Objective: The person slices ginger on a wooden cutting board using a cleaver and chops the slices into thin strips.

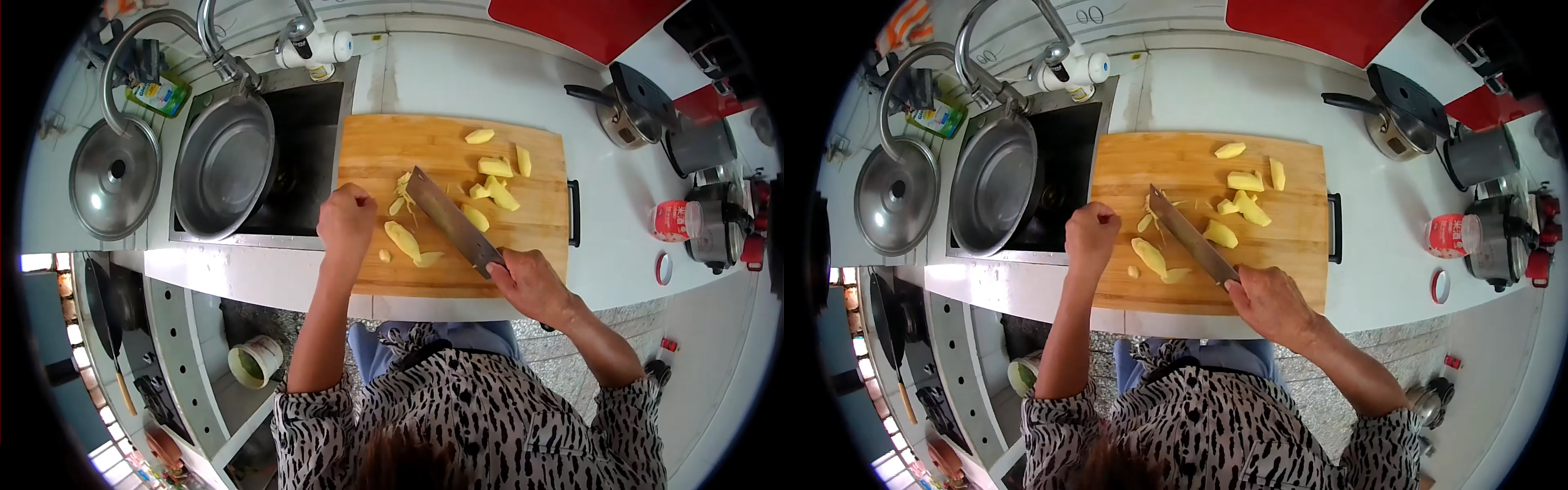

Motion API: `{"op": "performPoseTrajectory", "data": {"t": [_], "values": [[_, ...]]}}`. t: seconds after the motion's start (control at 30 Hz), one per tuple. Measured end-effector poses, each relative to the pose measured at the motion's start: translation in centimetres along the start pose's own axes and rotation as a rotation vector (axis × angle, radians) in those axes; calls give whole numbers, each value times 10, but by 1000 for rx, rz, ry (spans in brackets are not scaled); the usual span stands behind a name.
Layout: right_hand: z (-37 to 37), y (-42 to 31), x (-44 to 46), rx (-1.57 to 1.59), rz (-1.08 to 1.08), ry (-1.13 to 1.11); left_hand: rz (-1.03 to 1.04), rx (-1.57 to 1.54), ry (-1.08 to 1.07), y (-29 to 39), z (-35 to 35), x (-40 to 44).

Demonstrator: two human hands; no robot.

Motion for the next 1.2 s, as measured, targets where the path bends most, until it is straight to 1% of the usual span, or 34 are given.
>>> {"op": "performPoseTrajectory", "data": {"t": [0.07,0.13,0.23,0.27,0.33,0.37,0.47,0.53,0.57,0.63,0.67,0.73,0.77,0.83,0.97,1.2], "values": [[3,1,2,-21,4,-40,75,-79,84,-14,1,-2],[8,0,5,-2,-15,-31,81,-61,56,-14,12,-3],[5,-6,6,28,-26,-30,93,143,-44,-1,32,-2],[3,-8,7,47,-22,-34,90,141,-42,3,34,-1],[4,-7,7,29,-25,-25,114,343,-97,8,40,0],[4,-6,7,15,-26,-16,114,343,-98,8,40,0],[1,-5,5,16,-7,-9,118,271,-52,14,31,0],[0,-3,3,25,2,1,88,-10,12,14,9,-3],[0,-2,1,34,7,9,89,-8,9,7,4,-6],[2,-1,1,31,4,15,150,-288,-15,-7,-5,-19],[3,-1,2,24,1,20,152,-282,-12,-10,-4,-29],[12,-1,5,17,-16,-9,-193,-632,-118,-22,11,-50],[15,-3,7,4,-30,-38,-195,-634,-114,-24,17,-54],[15,-9,9,-32,-30,-62,-307,-813,-42,-26,29,-60],[17,-14,13,-119,-37,-93,-333,-827,-22,-14,31,-64],[22,-19,12,-177,-71,-124,-341,-735,-54,-13,34,-62]]}}
Point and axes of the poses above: each hand's wrist, its own x-axis towards the middle knuckle, its own z-axis out of the palm, y = z × x, the point moved 3 cm from there along x, towards the middle knuckle, and after that the axes turned 11 degrees about -x, right-handed, at the moved point
